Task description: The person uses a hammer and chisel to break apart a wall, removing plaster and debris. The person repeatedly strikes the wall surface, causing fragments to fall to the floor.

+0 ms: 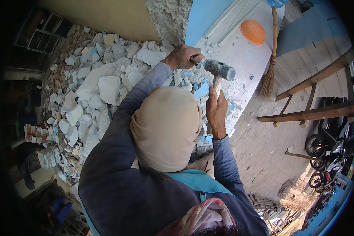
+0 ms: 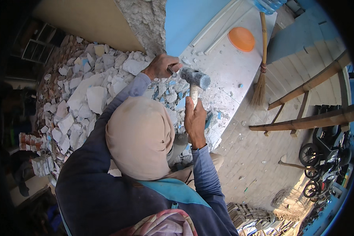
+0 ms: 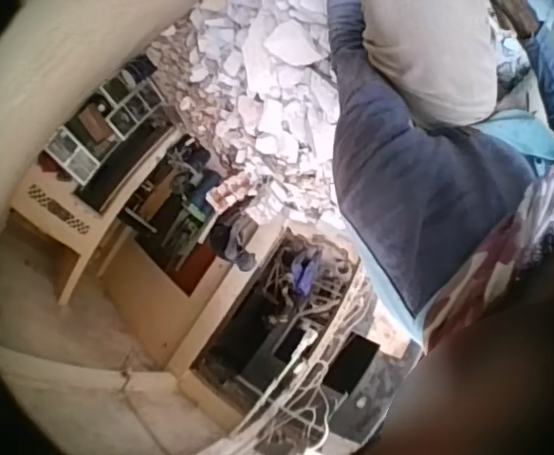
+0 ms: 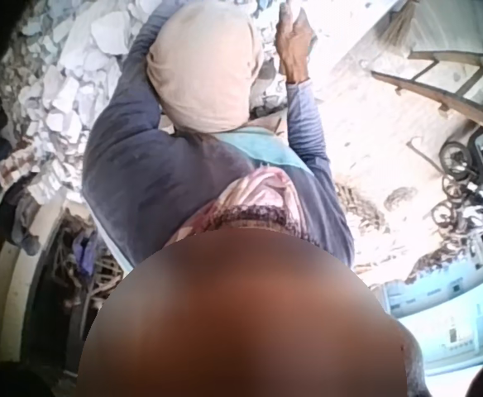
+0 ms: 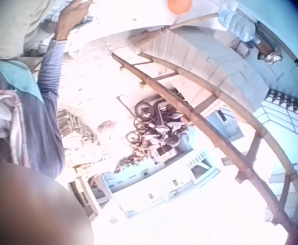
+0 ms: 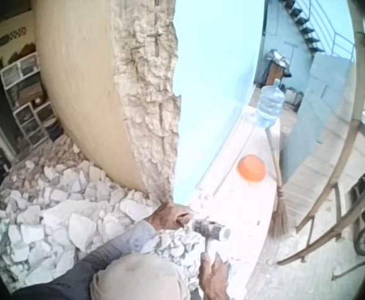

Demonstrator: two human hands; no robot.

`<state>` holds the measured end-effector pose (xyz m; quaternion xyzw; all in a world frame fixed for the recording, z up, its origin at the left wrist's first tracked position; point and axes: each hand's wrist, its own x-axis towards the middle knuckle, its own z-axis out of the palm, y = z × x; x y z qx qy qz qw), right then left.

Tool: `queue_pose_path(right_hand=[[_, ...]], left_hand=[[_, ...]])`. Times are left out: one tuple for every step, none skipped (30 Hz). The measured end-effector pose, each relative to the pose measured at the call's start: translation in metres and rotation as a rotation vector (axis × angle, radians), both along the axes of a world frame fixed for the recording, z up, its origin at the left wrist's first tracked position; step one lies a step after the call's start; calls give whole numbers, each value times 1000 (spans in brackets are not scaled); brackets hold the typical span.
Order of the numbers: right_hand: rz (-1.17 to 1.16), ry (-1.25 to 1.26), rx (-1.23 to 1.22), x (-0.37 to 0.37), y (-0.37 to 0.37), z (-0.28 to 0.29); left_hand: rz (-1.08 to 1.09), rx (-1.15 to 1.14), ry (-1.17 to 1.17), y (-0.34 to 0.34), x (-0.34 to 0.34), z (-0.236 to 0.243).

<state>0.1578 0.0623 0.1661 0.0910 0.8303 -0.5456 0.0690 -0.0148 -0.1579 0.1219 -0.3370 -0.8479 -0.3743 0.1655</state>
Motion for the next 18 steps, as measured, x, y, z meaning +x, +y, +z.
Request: queue_pose_path(right_hand=[[-2, 136, -47, 2, 5, 1], [-63, 213, -47, 7, 11, 2], [-109, 206, -218, 11, 11, 3], [-137, 279, -271, 15, 12, 4], [-156, 344, -335, 17, 9, 4], [-182, 472, -420, 17, 6, 5], [-122, 482, -450, 15, 0, 3], [-38, 560, -505, 8, -5, 1], [-22, 520, -173, 5, -8, 0], [85, 351, 71, -1, -7, -1], [52, 251, 53, -3, -5, -1], [28, 79, 29, -4, 0, 0], [11, 124, -53, -3, 4, 1], [-67, 112, -97, 2, 10, 3], [-96, 136, -266, 5, 12, 3], [-131, 225, -293, 10, 13, 4], [-140, 282, -356, 11, 11, 4], [-156, 441, -441, 12, 10, 4]], left_hand=[[25, -17, -23, -2, -1, 1], [41, -29, -65, -2, 0, 0], [37, -10, -46, -2, -1, 0], [34, 10, -32, -2, -2, -1], [42, 35, -26, -1, -2, -2], [36, 31, -33, -1, -2, -2], [40, 26, -28, 1, -2, -2], [48, 16, -25, 1, -2, -2], [38, 45, -34, 1, -1, -2], [50, 37, -50, 2, -1, -2], [50, 16, -83, 1, -1, -1], [48, -27, -146, 1, 0, -1], [79, -73, -110, 0, 0, 0], [54, -23, -73, 0, 1, 0], [58, 1, -57, -1, 0, 0], [65, 24, -41, 0, 0, -1], [70, 40, -75, 0, -1, -1], [74, 17, -91, 1, 0, -1]])
